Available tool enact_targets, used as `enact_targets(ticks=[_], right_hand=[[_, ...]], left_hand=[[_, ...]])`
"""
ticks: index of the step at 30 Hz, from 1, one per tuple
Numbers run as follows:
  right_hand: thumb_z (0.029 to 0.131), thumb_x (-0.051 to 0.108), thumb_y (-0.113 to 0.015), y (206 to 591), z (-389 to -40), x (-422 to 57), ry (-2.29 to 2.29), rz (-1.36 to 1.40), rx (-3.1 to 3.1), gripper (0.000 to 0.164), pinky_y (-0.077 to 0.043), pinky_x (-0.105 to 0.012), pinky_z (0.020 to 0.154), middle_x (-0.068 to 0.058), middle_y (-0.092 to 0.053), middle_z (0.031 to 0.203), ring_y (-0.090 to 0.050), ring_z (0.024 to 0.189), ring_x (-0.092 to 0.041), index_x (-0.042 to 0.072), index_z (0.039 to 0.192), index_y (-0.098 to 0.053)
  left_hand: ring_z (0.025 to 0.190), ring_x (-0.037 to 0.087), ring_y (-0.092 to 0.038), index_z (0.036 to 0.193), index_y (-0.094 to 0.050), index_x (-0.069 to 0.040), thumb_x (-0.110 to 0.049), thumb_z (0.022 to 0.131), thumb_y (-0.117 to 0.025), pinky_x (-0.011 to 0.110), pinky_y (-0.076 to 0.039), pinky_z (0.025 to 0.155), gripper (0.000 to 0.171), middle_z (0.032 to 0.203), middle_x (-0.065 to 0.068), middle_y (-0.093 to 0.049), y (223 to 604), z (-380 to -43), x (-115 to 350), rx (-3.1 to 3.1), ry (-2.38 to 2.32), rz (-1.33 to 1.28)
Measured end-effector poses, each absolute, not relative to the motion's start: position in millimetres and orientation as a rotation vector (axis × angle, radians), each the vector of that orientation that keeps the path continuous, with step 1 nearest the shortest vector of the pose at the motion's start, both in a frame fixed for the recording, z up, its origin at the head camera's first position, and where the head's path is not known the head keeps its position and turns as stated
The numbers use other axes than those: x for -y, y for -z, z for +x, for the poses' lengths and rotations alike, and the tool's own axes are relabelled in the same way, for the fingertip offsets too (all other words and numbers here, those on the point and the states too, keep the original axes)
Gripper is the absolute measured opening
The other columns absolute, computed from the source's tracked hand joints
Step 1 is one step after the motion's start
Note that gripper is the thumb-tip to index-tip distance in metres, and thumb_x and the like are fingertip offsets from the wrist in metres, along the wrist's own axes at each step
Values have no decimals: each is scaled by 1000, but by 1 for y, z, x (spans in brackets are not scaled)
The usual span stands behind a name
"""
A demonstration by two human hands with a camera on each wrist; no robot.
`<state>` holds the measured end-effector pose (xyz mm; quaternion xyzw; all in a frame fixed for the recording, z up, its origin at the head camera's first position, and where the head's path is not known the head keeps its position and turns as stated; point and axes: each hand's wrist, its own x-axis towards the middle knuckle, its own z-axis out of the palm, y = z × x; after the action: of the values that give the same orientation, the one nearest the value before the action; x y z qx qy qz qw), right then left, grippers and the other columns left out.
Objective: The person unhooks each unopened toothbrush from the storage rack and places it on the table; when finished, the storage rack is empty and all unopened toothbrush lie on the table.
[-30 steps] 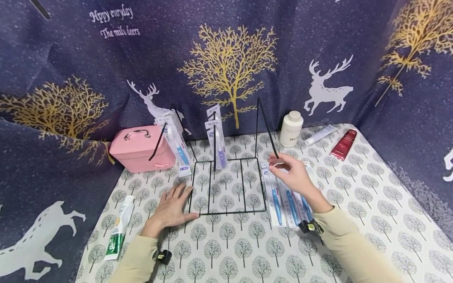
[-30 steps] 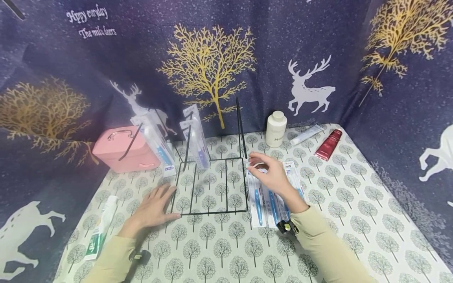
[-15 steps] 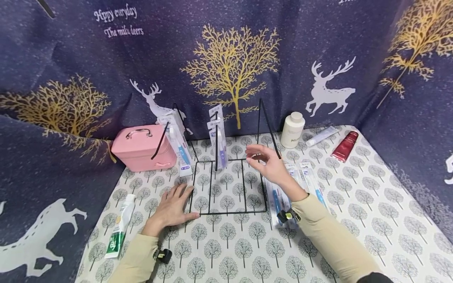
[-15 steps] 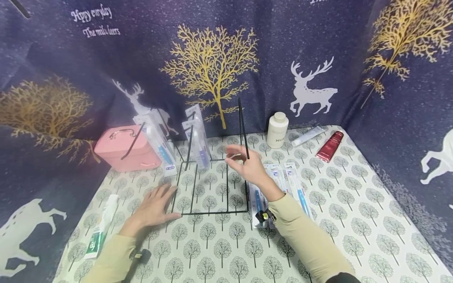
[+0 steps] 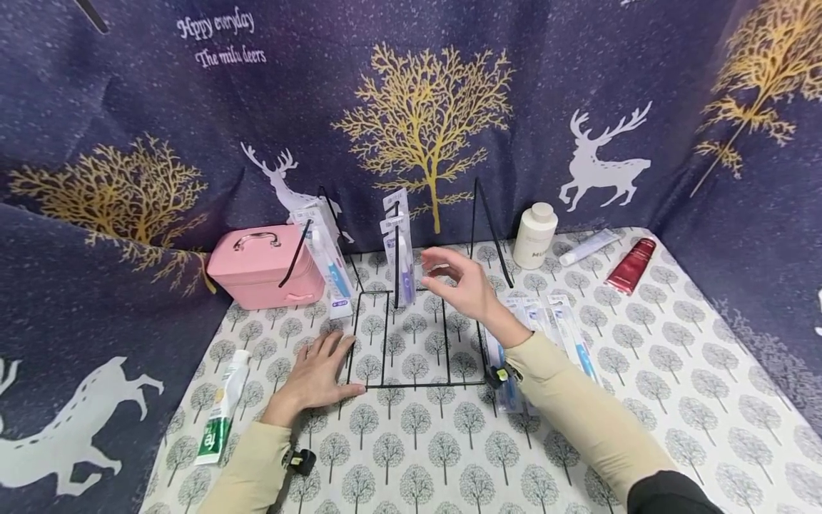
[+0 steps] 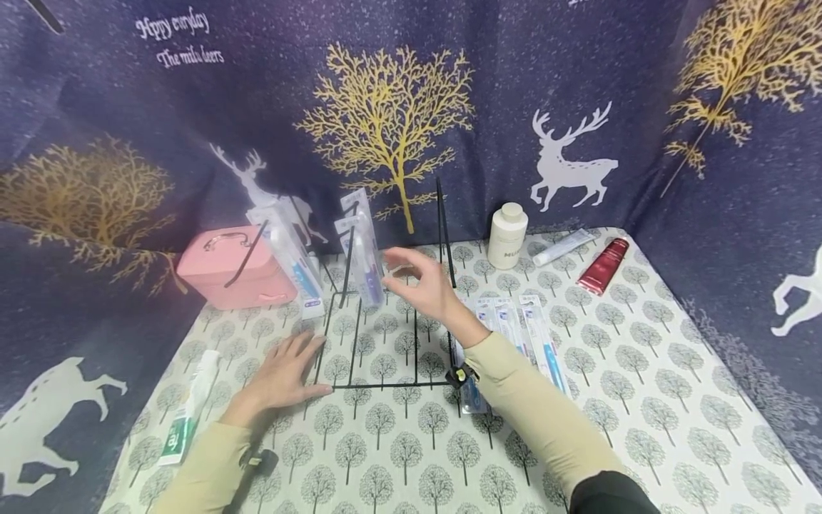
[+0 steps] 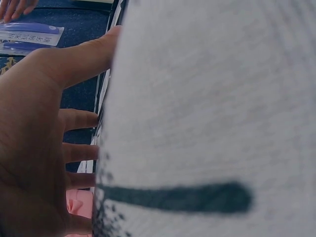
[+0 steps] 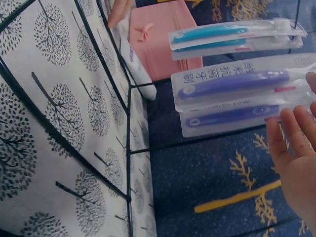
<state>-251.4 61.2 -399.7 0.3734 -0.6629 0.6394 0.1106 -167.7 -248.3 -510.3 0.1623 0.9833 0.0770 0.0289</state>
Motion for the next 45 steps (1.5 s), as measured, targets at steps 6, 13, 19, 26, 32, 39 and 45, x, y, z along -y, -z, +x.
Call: enact_targets(ticks=[6, 13, 19, 26, 32, 39, 45], right_hand=[[74, -15, -64, 397, -259, -50, -1889, 1120, 1907, 47, -49, -58, 81, -34, -55, 105, -53, 95, -48, -17, 118, -47], [76, -9, -66, 400, -261, -40, -1955, 1037, 1991, 49, -48, -56, 84, -28, -57, 106, -55, 97, -41, -12, 122, -47], [77, -6, -66, 403, -260, -31, -1955, 1003, 2023, 49, -50, -51, 84, -27, -60, 104, -58, 92, -41, -9, 122, -48], [79, -6, -64, 405, -259, -25, -1939, 977, 2036, 41, -53, -45, 81, -24, -62, 100, -60, 91, -36, -8, 118, -52], [80, -5, -63, 406, -257, -26, -1893, 947, 2050, 31, -55, -45, 73, -23, -64, 93, -62, 79, -30, -8, 110, -55], [79, -4, -65, 410, -257, -32, -1850, 937, 2056, 38, -55, -42, 70, -21, -66, 92, -63, 77, -28, -6, 116, -54], [77, -11, -64, 404, -246, -37, -1831, 1001, 1982, 61, -56, -44, 69, -26, -61, 92, -63, 77, -35, -6, 132, -38]], left_hand=[[132, 40, -25, 144, -26, -24, -75, 63, -58, 68, -18, 103, 101, 149, 13, -23, 508, -169, 248, -3021, -222, 486], [133, 41, -24, 144, -26, -24, -75, 64, -58, 68, -17, 103, 101, 149, 13, -22, 507, -169, 247, -3008, -231, 485], [132, 41, -25, 144, -26, -24, -75, 64, -57, 68, -17, 102, 101, 149, 13, -22, 508, -169, 247, -3012, -231, 490], [133, 40, -24, 145, -25, -25, -76, 64, -57, 68, -17, 103, 101, 150, 12, -21, 509, -168, 246, -3007, -212, 469], [132, 41, -25, 144, -27, -24, -76, 63, -58, 69, -18, 102, 101, 149, 13, -22, 510, -167, 245, -3024, -219, 481], [133, 40, -24, 145, -24, -25, -76, 64, -56, 68, -17, 103, 101, 150, 11, -20, 511, -167, 246, -3012, -218, 467], [133, 40, -24, 145, -24, -25, -77, 64, -56, 68, -16, 103, 101, 150, 12, -20, 512, -168, 247, -3016, -222, 477]])
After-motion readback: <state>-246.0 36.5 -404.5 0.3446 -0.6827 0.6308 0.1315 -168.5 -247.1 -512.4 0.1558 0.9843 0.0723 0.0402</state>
